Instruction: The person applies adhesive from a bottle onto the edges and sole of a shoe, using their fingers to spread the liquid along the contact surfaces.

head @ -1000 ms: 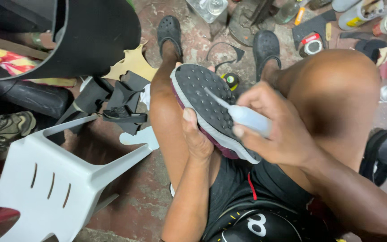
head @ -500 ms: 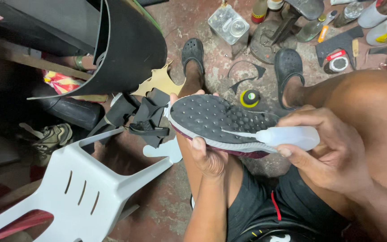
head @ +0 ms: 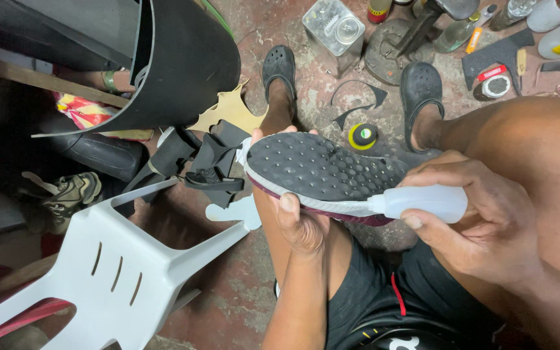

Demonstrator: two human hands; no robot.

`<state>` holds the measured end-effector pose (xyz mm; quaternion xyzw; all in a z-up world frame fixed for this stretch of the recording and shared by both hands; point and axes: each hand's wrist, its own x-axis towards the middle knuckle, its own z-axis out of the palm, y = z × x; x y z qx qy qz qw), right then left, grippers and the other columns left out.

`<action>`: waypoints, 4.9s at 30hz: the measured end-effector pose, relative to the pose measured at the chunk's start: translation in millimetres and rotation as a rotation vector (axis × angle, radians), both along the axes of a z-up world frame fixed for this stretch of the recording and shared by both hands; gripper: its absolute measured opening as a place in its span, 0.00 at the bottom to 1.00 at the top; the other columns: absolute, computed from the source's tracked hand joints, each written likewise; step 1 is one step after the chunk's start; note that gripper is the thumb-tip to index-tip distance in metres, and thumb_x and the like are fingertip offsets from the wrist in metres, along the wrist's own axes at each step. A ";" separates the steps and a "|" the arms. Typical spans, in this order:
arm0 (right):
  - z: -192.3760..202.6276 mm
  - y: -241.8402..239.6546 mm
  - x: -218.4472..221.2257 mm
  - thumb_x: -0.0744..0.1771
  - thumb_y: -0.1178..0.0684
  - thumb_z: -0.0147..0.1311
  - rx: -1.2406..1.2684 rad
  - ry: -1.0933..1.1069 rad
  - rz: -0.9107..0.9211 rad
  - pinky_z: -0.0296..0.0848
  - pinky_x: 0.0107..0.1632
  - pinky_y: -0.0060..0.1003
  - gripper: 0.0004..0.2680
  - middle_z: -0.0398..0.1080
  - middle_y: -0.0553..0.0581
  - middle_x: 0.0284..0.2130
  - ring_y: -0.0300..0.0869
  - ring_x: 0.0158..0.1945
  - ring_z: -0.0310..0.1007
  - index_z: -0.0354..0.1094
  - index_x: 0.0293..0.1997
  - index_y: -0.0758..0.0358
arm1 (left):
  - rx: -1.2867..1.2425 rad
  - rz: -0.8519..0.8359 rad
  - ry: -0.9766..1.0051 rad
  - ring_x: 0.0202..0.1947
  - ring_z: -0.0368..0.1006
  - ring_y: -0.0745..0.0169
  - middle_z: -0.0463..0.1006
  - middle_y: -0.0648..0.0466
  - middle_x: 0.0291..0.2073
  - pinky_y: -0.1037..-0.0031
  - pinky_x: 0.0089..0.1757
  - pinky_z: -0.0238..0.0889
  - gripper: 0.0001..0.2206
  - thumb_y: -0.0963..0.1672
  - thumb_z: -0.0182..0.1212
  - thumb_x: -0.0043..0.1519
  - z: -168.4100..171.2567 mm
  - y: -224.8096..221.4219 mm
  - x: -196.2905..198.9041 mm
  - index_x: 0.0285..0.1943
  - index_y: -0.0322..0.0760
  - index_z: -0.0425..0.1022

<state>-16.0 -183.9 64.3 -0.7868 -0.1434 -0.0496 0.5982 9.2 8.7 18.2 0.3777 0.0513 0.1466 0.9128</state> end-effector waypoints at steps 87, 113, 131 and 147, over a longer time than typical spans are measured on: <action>-23.2 42.3 16.0 0.61 0.57 0.71 0.034 0.346 0.032 0.73 0.48 0.28 0.13 0.74 0.48 0.38 0.31 0.43 0.72 0.71 0.46 0.63 | 0.023 -0.330 0.260 0.59 0.71 0.56 0.75 0.46 0.58 0.66 0.62 0.60 0.30 0.56 0.36 0.72 -36.7 -8.2 -16.8 0.68 0.26 0.67; -15.1 26.5 17.9 0.63 0.61 0.66 0.137 0.387 0.187 0.71 0.56 0.29 0.16 0.72 0.49 0.41 0.32 0.48 0.71 0.66 0.54 0.63 | -0.230 -0.452 0.348 0.52 0.76 0.54 0.79 0.44 0.53 0.65 0.57 0.67 0.29 0.56 0.40 0.72 -38.5 -1.0 -4.8 0.61 0.27 0.72; -27.7 13.2 20.4 0.64 0.62 0.61 0.736 0.716 0.226 0.73 0.40 0.32 0.12 0.72 0.54 0.37 0.36 0.39 0.72 0.66 0.52 0.66 | 0.080 -0.355 0.223 0.58 0.70 0.55 0.74 0.44 0.58 0.65 0.61 0.61 0.27 0.53 0.41 0.75 -49.9 1.5 -20.5 0.68 0.22 0.65; -20.5 6.0 11.6 0.68 0.59 0.57 0.655 0.418 0.150 0.75 0.40 0.31 0.12 0.70 0.58 0.48 0.38 0.41 0.73 0.59 0.56 0.65 | 0.013 -0.554 0.059 0.65 0.66 0.53 0.67 0.41 0.65 0.64 0.67 0.57 0.53 0.59 0.64 0.56 -3.8 -8.8 -14.6 0.85 0.34 0.40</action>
